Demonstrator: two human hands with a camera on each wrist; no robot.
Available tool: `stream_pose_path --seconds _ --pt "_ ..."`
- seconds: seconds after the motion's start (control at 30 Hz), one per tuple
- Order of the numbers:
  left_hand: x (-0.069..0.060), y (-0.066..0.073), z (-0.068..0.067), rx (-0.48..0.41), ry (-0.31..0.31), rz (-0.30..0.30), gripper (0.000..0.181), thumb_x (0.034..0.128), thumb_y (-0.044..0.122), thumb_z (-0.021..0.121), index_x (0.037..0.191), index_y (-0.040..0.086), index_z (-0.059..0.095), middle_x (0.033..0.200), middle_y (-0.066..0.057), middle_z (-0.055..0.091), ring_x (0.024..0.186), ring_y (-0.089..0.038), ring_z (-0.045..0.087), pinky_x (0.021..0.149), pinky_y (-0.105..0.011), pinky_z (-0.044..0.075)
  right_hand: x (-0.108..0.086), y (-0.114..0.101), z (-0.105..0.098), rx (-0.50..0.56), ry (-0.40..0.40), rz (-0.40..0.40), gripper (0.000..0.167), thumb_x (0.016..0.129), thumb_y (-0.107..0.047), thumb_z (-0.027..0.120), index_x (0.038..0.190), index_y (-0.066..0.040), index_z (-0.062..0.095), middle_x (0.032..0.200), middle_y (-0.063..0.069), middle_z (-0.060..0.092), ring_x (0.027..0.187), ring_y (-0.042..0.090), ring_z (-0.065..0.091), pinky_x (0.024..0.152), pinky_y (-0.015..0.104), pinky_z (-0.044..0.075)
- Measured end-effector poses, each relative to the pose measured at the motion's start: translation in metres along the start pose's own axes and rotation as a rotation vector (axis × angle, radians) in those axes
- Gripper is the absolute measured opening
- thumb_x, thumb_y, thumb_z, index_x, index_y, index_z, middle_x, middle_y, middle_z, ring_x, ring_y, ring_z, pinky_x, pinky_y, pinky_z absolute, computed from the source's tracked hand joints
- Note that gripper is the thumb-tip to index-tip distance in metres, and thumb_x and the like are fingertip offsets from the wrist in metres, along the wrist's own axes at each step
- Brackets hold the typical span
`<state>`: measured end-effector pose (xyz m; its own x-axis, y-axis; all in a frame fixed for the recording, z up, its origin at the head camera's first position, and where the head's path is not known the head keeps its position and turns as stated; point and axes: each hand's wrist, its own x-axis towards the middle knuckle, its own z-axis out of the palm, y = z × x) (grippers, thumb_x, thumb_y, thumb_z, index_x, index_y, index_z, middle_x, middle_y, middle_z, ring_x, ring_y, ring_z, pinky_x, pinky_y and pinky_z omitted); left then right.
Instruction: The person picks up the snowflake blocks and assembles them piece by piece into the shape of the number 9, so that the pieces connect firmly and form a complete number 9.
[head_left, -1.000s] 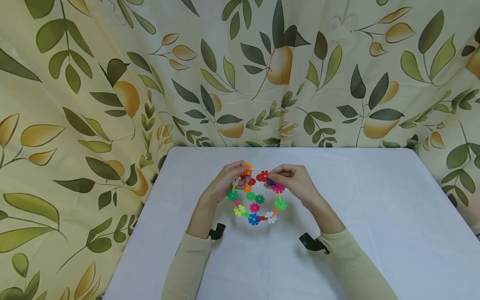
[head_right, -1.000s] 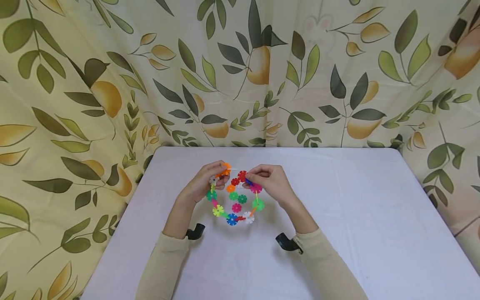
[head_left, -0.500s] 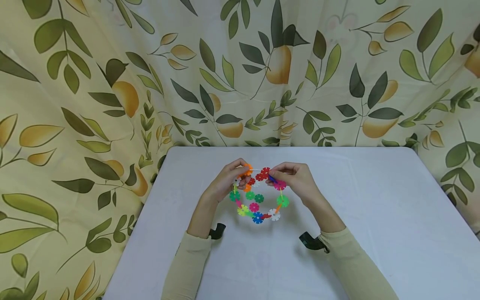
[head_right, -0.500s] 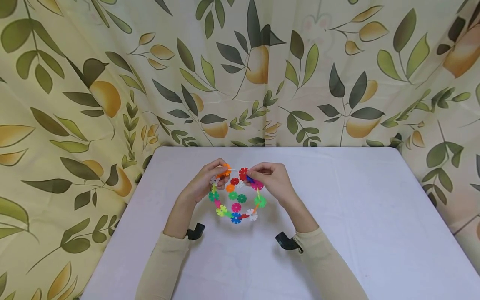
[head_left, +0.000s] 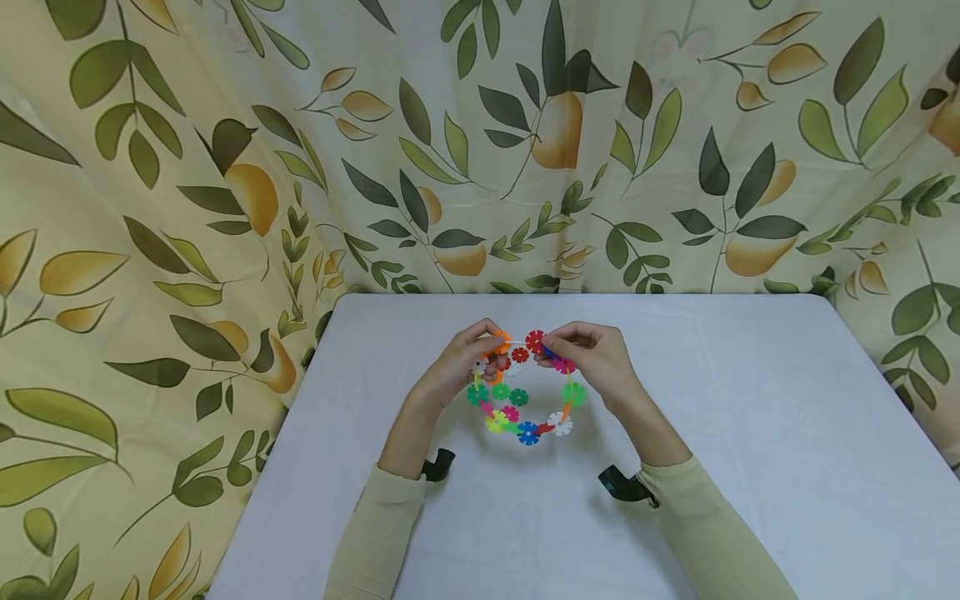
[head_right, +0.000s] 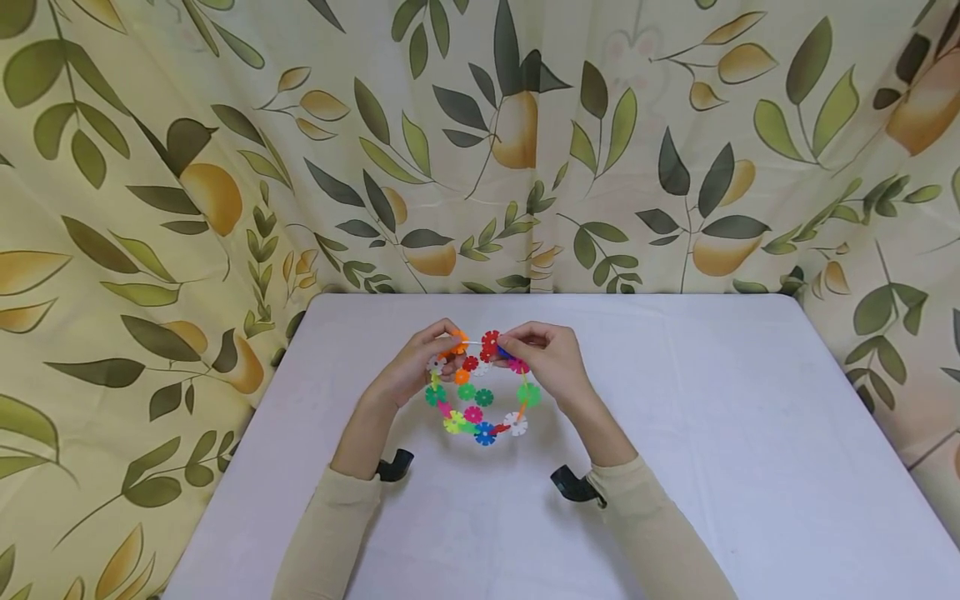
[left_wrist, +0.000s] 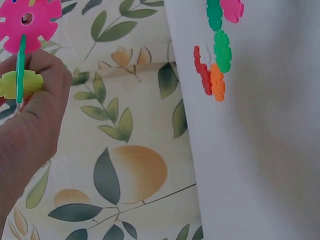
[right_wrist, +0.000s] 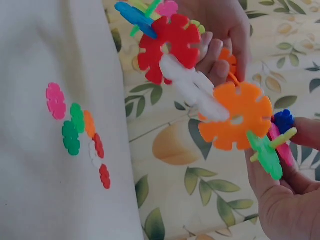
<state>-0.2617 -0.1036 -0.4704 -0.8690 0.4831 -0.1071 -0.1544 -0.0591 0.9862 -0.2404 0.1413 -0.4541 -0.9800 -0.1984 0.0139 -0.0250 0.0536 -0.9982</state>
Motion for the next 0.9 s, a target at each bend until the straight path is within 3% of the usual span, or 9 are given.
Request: stream_pose_path --seconds 0.33,0.9 --pt "0.002 -0.002 0.005 -0.042 -0.009 0.029 0.012 0.1117 0.020 0.046 0.106 0.011 0.051 0.080 -0.007 0.058 0.066 -0.018 0.049 0.063 -0.026 0.046 -0.001 -0.001 0.001 0.019 0.067 0.000 0.030 0.100 -0.017 0.073 0.113 0.010 0.069 0.099 0.010 0.078 0.085 0.019 0.079 0.089 0.025 0.057" --pt "0.003 -0.002 0.014 -0.017 -0.016 0.059 0.011 0.1121 0.020 0.045 0.108 0.012 0.051 0.082 -0.007 0.058 0.067 -0.017 0.049 0.064 -0.024 0.047 -0.002 -0.003 0.004 0.019 0.123 0.037 0.030 0.099 -0.018 0.074 0.113 0.009 0.070 0.099 0.009 0.078 0.084 0.018 0.079 0.088 0.023 0.057"
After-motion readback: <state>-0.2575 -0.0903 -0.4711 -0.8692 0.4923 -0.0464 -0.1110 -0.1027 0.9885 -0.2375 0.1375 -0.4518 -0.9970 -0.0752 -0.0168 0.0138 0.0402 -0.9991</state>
